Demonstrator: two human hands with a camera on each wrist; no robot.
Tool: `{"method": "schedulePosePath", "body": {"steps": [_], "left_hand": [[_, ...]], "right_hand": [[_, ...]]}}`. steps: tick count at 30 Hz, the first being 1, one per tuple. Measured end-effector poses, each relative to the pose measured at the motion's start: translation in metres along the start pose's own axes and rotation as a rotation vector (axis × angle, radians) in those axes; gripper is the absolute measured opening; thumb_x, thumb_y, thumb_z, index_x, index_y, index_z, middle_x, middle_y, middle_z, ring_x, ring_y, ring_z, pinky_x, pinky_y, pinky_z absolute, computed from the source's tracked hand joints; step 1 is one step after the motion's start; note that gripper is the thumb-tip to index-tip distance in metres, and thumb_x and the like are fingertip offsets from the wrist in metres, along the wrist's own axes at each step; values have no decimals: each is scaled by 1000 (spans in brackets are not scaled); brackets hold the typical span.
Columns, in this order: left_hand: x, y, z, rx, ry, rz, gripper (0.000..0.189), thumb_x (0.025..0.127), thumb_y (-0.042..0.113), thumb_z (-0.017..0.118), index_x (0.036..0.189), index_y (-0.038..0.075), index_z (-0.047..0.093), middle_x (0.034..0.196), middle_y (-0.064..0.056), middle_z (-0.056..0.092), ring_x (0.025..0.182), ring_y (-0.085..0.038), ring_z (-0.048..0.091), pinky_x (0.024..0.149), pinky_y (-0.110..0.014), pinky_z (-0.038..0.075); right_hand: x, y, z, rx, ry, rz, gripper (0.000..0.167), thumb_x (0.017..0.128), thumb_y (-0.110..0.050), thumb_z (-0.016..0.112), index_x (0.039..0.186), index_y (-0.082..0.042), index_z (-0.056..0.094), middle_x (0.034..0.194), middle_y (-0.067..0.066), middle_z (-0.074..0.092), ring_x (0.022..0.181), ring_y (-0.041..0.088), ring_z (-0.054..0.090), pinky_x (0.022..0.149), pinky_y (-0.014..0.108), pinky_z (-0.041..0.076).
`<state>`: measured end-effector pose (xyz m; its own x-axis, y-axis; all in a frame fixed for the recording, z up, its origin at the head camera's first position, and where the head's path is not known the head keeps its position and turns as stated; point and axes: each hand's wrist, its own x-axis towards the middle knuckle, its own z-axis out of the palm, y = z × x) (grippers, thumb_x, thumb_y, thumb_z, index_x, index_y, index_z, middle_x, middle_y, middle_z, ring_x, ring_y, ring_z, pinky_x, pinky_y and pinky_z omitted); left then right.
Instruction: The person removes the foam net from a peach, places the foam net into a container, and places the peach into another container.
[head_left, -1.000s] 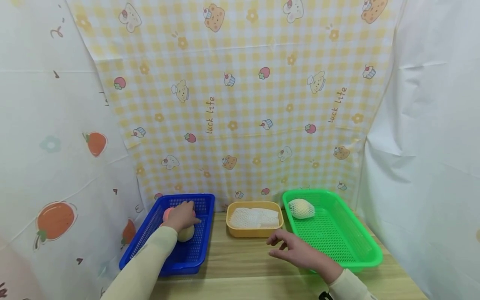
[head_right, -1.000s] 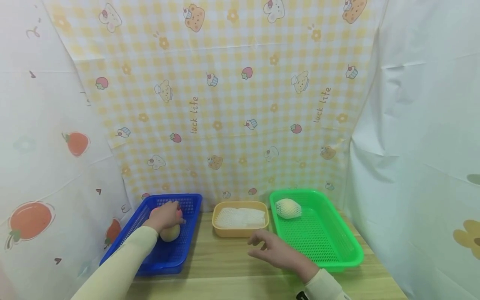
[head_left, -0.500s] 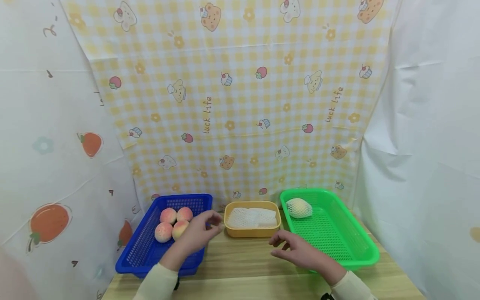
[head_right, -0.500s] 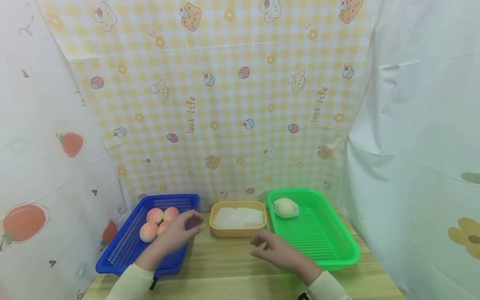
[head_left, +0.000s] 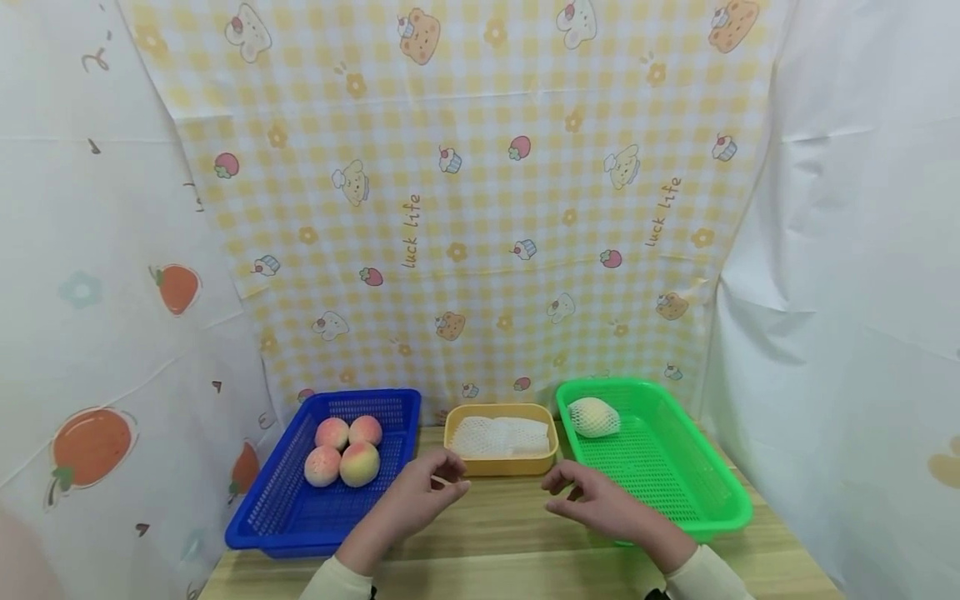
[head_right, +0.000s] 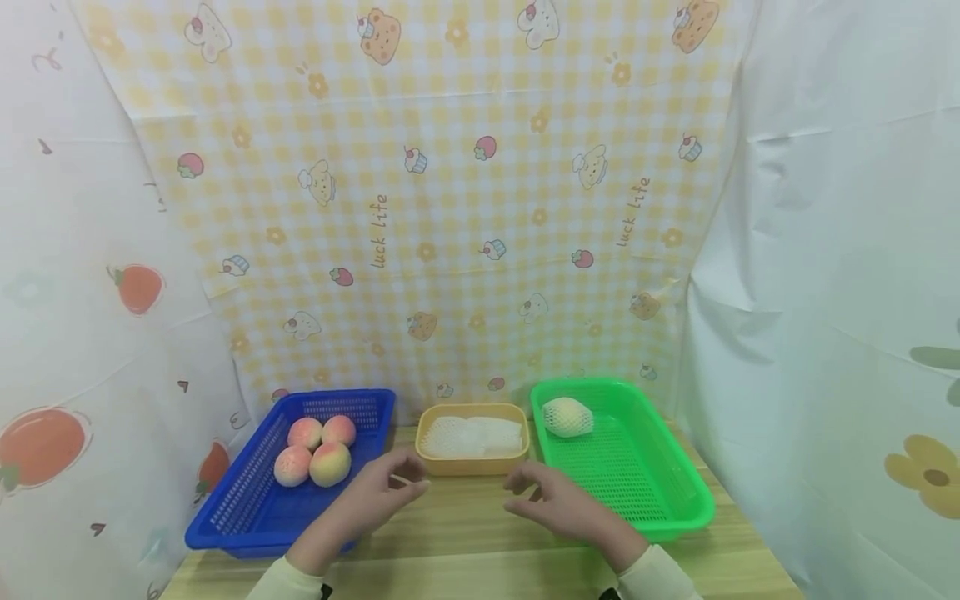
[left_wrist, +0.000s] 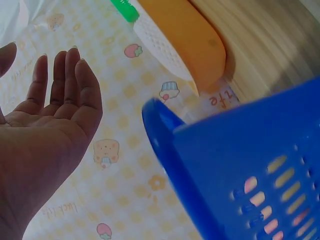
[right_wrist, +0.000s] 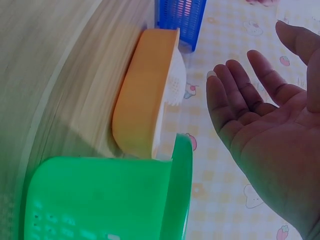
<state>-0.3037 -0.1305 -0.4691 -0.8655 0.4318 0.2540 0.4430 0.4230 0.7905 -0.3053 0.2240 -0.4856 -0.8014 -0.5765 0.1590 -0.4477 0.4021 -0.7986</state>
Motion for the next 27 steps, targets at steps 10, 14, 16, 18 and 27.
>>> {"method": "schedulePosePath", "body": {"steps": [10,14,16,18,27], "left_hand": [[9,-1,23,-4,-47,27,17,109,28,73,119,14,71,116,1,71,109,-19,68,91,-34,58],[12,-3,39,-37,-78,25,17,109,28,74,119,14,72,116,-1,72,107,-17,68,89,-33,58],[15,-3,48,-51,-91,29,17,108,28,74,118,15,73,115,-2,73,106,-14,68,88,-32,58],[18,-2,56,-64,-105,43,16,107,25,75,118,14,73,116,-5,73,105,-14,68,88,-31,58],[28,10,84,-85,-142,64,14,105,24,77,116,15,73,114,1,73,104,-10,69,87,-29,59]], "right_hand": [[-8,7,-18,-40,74,6,24,111,-29,71,129,-13,69,124,3,69,114,23,66,94,36,57],[-14,12,-28,-45,108,12,21,111,-25,70,127,-11,69,124,3,70,114,18,66,94,35,57],[-19,14,-33,-44,126,7,20,112,-22,70,127,-9,69,124,5,71,114,18,66,93,36,57],[-23,16,-37,-53,142,-7,22,112,-21,69,127,-6,69,124,9,71,114,18,67,93,35,57],[-36,25,-51,-83,164,24,26,112,-22,69,128,-2,68,126,16,70,112,17,66,91,32,57]]}}
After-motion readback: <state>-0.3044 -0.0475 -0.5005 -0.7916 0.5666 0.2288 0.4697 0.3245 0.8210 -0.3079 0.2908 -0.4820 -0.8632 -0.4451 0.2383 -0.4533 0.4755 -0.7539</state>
